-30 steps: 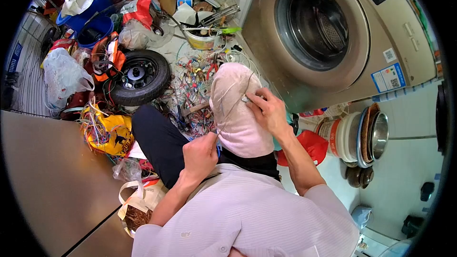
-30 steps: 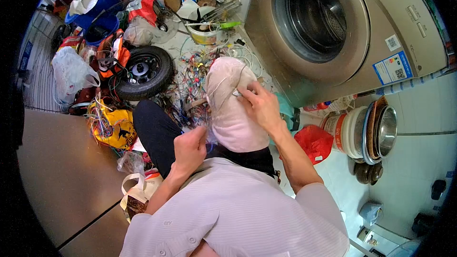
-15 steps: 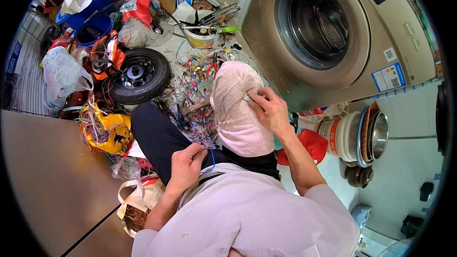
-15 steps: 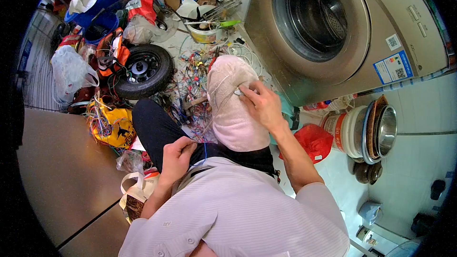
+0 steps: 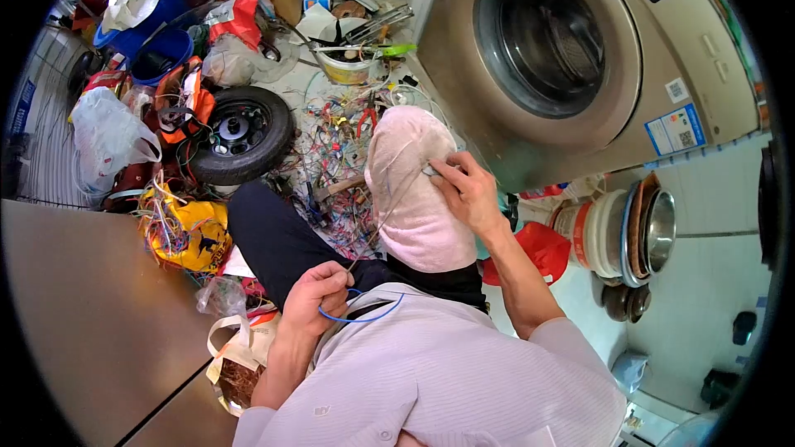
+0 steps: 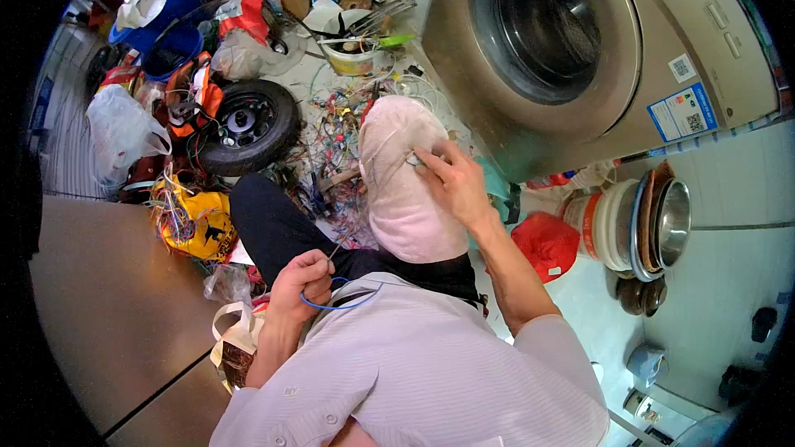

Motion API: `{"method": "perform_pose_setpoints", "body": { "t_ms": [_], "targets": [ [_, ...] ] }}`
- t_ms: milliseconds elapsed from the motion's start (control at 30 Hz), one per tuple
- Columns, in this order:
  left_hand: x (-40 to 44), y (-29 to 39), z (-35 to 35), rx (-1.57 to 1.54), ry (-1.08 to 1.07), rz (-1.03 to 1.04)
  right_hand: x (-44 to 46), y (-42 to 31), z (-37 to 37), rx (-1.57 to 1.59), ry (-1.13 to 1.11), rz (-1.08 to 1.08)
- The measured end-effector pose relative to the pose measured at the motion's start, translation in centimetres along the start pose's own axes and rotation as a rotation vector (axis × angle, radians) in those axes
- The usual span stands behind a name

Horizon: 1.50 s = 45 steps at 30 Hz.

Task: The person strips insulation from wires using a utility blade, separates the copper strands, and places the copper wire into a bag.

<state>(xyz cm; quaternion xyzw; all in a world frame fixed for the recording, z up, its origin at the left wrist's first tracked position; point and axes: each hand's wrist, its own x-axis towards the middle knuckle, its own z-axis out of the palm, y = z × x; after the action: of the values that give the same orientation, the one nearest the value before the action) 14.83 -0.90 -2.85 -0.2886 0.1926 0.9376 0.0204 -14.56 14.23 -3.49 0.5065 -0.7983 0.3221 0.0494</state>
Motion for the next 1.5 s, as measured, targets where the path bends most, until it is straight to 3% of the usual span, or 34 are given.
{"method": "perform_pose_setpoints", "body": {
  "t_ms": [233, 300, 467, 567, 633, 667, 733, 767, 833, 867, 933, 967, 1000, 1067, 1100, 1167, 1267, 1367, 1433, 1500],
  "targets": [
    [-0.4, -0.3, 0.0, 0.033, 0.053, 0.056, -0.2, -0.2, 0.1, 0.022, 0.010, 0.027],
    [-0.5, -0.6, 0.4, 0.254, 0.215, 0.149, -0.5, -0.4, 0.1, 0.020, 0.012, 0.041],
    [-0.9, -0.4, 1.6, 0.582, 0.288, 0.296, -0.1, 0.4, 0.0, 0.098, 0.028, 0.072],
    [-0.6, -0.7, 2.0, 0.792, 0.314, 0.420, 0.2, 2.0, -0.5, 0.347, -0.017, 0.035],
    [-0.4, -0.7, 2.2, 0.895, 0.306, 0.501, 0.1, 2.1, -0.9, 0.812, -0.183, 0.537],
    [-0.4, -0.6, 2.4, 0.912, 0.310, 0.497, 0.0, 2.2, -0.9, 0.810, -0.179, 0.535],
    [-0.7, -0.3, 2.5, 0.930, 0.318, 0.492, -0.4, 2.6, -0.8, 1.038, -0.184, 0.862],
    [-0.9, -0.1, 2.4, 0.954, 0.342, 0.511, -0.5, 2.9, -1.2, 1.038, -0.184, 0.861],
    [-1.1, 0.5, 2.4, 0.983, 0.371, 0.535, -0.3, 2.9, -2.2, 0.941, 0.065, 1.024],
    [-1.0, 0.9, 2.5, 1.093, 0.350, 0.585, 0.7, 2.8, -2.0, 0.947, 0.045, 1.008],
    [-1.7, 1.3, 3.8, 1.214, 0.350, 0.541, 0.0, 1.3, -2.6, 0.643, 0.080, 0.734],
    [-1.0, 1.5, 4.1, 1.257, 0.331, 0.629, 0.5, 0.2, -3.3, 0.507, 0.055, 0.557],
    [-0.8, 1.4, 4.2, 1.302, 0.314, 0.701, 1.1, -1.0, -4.0, 0.510, 0.057, 0.558],
    [-0.4, 2.1, 5.0, 1.403, 0.297, 0.743, 2.2, -3.5, -4.8, 0.489, -0.204, 0.058],
    [-0.2, 2.6, 5.5, 1.500, 0.273, 0.797, 2.7, -4.8, -4.9, 0.497, -0.207, 0.053],
    [0.0, 3.4, 6.4, 1.556, 0.229, 0.845, 3.5, -6.9, -4.9, 0.557, -0.490, -0.158],
    [-0.3, 4.5, 7.7, 1.633, 0.165, 0.892, 3.4, -7.9, -3.5, 0.454, -0.587, -0.236],
    [-0.7, 5.8, 8.4, 1.623, 0.091, 0.825, 3.4, -8.1, -3.0, 0.508, -0.537, -0.278],
    [-0.9, 7.3, 8.7, 1.534, 0.222, 0.911, 3.1, -7.9, -2.8, 0.526, -0.503, -0.277],
    [-0.9, 9.4, 7.8, 1.200, 0.390, 0.896, 3.1, -7.5, -2.4, 0.577, -0.335, -0.026]
  ]
}}
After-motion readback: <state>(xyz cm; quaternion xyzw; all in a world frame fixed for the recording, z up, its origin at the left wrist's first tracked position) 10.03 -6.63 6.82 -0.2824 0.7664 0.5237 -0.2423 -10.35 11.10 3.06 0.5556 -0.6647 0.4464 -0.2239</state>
